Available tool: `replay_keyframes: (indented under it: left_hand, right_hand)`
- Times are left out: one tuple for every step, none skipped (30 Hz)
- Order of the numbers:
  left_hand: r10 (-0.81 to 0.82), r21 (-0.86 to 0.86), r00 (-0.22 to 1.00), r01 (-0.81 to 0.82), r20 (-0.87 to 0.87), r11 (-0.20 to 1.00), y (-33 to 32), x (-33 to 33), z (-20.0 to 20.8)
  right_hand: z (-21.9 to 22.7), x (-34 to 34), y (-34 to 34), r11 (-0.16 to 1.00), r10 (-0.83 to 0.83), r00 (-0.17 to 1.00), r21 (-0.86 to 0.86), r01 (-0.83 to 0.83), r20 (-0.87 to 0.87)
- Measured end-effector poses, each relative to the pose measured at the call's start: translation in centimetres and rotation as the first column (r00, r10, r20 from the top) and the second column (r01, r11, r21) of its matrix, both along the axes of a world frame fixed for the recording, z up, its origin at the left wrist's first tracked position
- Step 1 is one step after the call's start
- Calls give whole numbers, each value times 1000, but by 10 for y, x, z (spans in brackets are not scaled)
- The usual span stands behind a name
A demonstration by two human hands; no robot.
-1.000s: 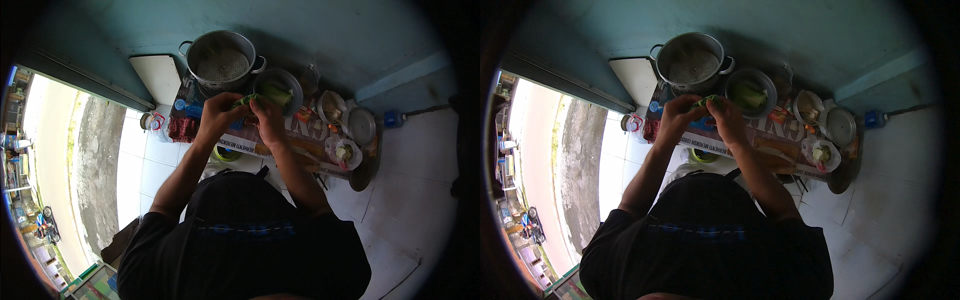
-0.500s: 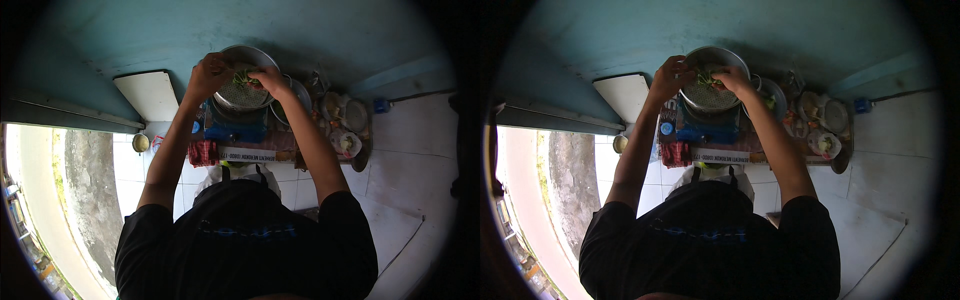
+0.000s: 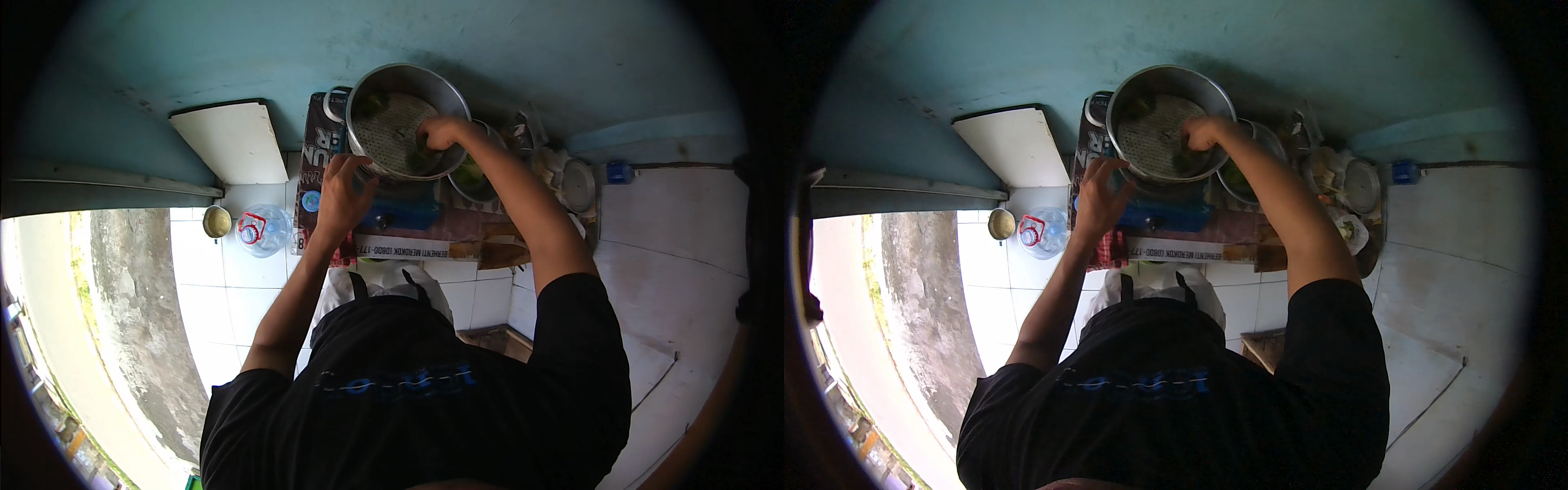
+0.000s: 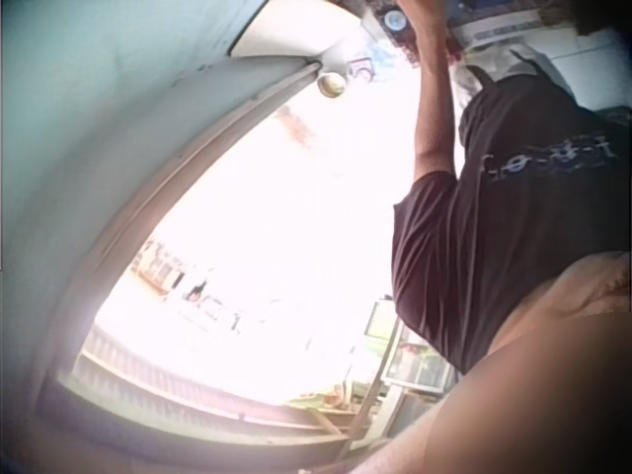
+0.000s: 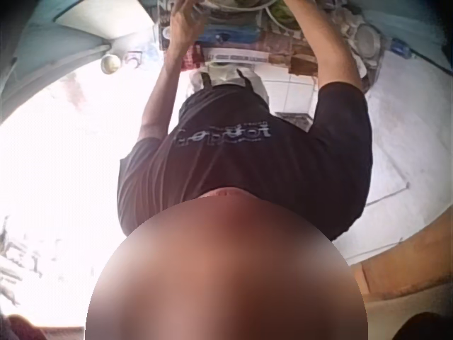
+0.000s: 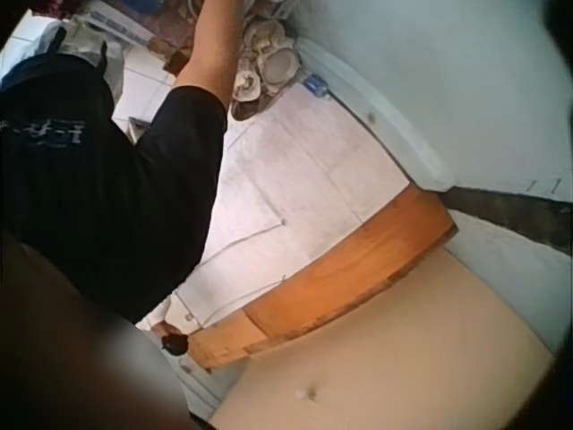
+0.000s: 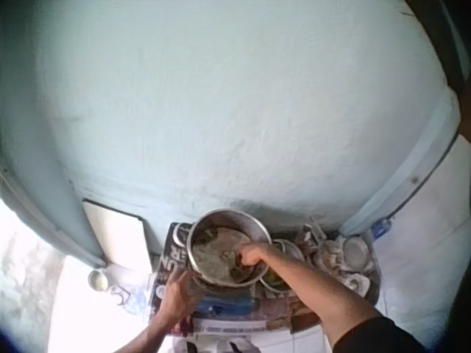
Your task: The person assembles food by placing a mixture onto lettuce leaves, folding them, and placing them into a steamer. The person repeats this process multiple times, handling lettuce, a spoon, and a steamer.
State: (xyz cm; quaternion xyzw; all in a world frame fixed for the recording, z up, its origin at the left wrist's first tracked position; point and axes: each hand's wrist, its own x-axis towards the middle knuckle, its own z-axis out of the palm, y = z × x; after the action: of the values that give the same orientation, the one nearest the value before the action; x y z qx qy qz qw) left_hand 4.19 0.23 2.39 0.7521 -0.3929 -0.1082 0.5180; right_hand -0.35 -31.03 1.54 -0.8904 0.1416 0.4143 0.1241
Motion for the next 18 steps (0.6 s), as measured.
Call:
replay_keyframes:
  left_hand:
    - [-1, 2, 1000, 1, 20, 1000, 0, -2, 1]
    - [0, 5, 999, -1, 38, 1000, 1, -4, 2]
    - [-10, 11, 998, 10, 62, 1000, 1, -7, 3]
    - [-18, 16, 996, 16, 85, 1000, 1, -10, 4]
    - [-24, 20, 994, 22, 107, 1000, 1, -12, 4]
    - [-26, 27, 993, 23, 112, 999, -1, -14, 5]
    - [-27, 34, 993, 23, 118, 999, -3, -15, 6]
    - [-29, 40, 992, 24, 124, 999, -5, -16, 6]
    - [-23, 45, 992, 17, 121, 999, -7, -17, 7]
    - [-17, 50, 993, 11, 118, 999, -8, -18, 7]
    - [-11, 56, 993, 5, 116, 998, -9, -18, 7]
    - [-6, 62, 993, -1, 120, 998, -10, -18, 6]
    - [-1, 67, 992, -7, 124, 998, -11, -18, 6]
    - [5, 72, 992, -14, 130, 997, -11, -19, 5]
    - [9, 79, 990, -20, 143, 997, -13, -19, 4]
    - [14, 84, 987, -27, 159, 996, -14, -19, 3]
    - [21, 84, 984, -36, 179, 996, -15, -19, 1]
    - [19, 84, 988, -32, 156, 996, -17, -19, 0]
  right_hand:
    - [-1, -2, 0, 1000, 5, 1000, 5, -4, -5]
    - [-3, -4, 0, 1000, 9, 1000, 12, -9, -9]
    - [-5, -6, -1, 999, 47, 999, 24, -47, -10]
    - [-6, -8, -3, 996, 85, 996, 37, -85, -9]
    - [-9, -9, -5, 992, 125, 992, 39, -124, -20]
    - [-12, -8, -5, 983, 179, 983, 50, -178, -28]
    - [-14, -6, -6, 972, 233, 971, 50, -231, -49]
    - [-16, -4, -5, 958, 287, 955, 37, -285, -76]
    - [-18, -4, -4, 954, 301, 951, 15, -300, -72]
    - [-20, -4, -1, 948, 314, 946, -20, -316, -76]
    - [-21, -4, 1, 942, 326, 941, -59, -332, -90]
    - [-21, -4, 4, 941, 328, 942, -71, -332, -68]
    - [-21, -4, 6, 939, 328, 943, -87, -332, -57]
    - [-20, -4, 7, 937, 333, 942, -99, -336, -44]
    - [-19, -5, 6, 941, 327, 945, -81, -328, -26]
    - [-17, -5, 5, 944, 325, 946, -60, -325, -6]
    - [-16, -6, 4, 946, 319, 948, -58, -319, 6]
    - [-16, -7, 3, 950, 312, 949, -27, -312, 35]
